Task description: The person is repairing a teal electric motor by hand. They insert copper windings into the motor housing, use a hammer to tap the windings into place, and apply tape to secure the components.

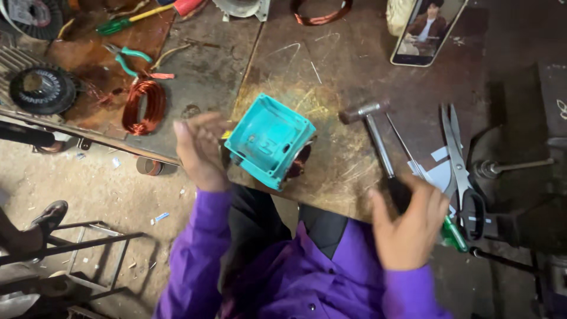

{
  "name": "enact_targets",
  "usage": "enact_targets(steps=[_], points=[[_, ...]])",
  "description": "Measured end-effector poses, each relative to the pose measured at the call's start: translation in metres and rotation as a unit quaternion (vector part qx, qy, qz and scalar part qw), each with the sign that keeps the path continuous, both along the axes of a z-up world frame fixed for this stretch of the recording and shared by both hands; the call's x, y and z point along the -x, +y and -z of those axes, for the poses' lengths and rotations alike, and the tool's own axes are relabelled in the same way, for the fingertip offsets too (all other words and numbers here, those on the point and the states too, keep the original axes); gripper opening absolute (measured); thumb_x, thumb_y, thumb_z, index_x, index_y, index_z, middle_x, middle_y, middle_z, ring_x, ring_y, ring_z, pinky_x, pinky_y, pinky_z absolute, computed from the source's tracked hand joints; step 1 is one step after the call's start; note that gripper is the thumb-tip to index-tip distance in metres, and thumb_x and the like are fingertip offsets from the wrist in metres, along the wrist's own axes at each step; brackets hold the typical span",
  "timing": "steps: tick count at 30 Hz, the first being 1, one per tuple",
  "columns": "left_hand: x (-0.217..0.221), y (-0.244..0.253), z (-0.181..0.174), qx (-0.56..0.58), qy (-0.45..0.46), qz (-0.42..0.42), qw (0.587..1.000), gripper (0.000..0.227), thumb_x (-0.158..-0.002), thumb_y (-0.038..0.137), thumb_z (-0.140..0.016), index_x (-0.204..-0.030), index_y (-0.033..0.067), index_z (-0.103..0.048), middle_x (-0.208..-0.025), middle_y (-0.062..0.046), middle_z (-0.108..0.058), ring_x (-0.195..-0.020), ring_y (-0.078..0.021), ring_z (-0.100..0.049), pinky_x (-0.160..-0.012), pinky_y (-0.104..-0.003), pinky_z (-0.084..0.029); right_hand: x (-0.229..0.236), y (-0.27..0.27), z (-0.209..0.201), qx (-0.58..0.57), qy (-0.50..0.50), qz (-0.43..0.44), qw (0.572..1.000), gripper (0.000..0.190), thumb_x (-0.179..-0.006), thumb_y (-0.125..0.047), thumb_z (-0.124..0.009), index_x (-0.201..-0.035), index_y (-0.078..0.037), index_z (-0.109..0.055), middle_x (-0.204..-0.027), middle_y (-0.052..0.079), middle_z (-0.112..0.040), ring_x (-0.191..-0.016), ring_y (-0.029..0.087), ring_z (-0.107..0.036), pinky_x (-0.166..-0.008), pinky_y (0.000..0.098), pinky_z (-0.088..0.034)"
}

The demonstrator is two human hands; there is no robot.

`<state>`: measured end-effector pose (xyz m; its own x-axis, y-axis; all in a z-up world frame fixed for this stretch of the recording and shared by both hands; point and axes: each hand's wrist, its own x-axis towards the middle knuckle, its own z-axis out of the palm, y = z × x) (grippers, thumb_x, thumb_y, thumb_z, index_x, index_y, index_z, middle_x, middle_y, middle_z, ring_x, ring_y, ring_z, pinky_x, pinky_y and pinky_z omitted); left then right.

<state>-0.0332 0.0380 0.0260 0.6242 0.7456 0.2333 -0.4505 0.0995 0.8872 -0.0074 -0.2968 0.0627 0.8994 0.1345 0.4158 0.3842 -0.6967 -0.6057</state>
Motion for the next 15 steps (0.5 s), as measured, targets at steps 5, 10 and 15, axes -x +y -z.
enact_targets(steps=[5, 10, 15], points=[[-0.005, -0.050, 0.039, 0.095, -0.042, -0.016, 0.994, 0.061, -0.105, 0.045, -0.036, -0.121, -0.0050, -0.066, -0.117, -0.013, -0.072, -0.109, -0.0210, -0.068, -0.100, -0.037, -0.054, -0.049, -0.010, -0.001, 0.177, 0.066, -0.040, 0.981, 0.037, -0.089, -0.027, -0.078, -0.115, -0.002, -0.066, -0.106, 0.022, -0.064, -0.092, 0.042, -0.063, -0.076, 0.0512, -0.051], [-0.012, -0.049, 0.032, -0.011, -0.001, -0.077, 0.997, 0.060, -0.113, 0.041, -0.037, -0.105, -0.0076, -0.071, -0.097, -0.014, -0.073, -0.085, -0.0206, -0.070, -0.081, -0.036, -0.058, -0.035, -0.033, -0.024, -0.158, 0.384, -0.073, 0.907, 0.036, -0.101, -0.023, -0.060, -0.133, -0.006, -0.057, -0.072, 0.018, -0.064, -0.056, 0.024, -0.062, -0.054, 0.0387, -0.051], [-0.016, -0.054, 0.026, -0.009, -0.034, -0.081, 0.996, 0.051, -0.111, 0.034, -0.041, -0.101, -0.0065, -0.070, -0.097, -0.014, -0.074, -0.086, -0.0210, -0.072, -0.082, -0.036, -0.060, 0.056, -0.006, -0.027, -0.365, 0.460, -0.108, 0.803, 0.067, -0.097, -0.020, -0.048, -0.162, -0.021, -0.032, -0.072, 0.006, -0.063, -0.043, 0.010, -0.056, -0.034, 0.0257, -0.046]])
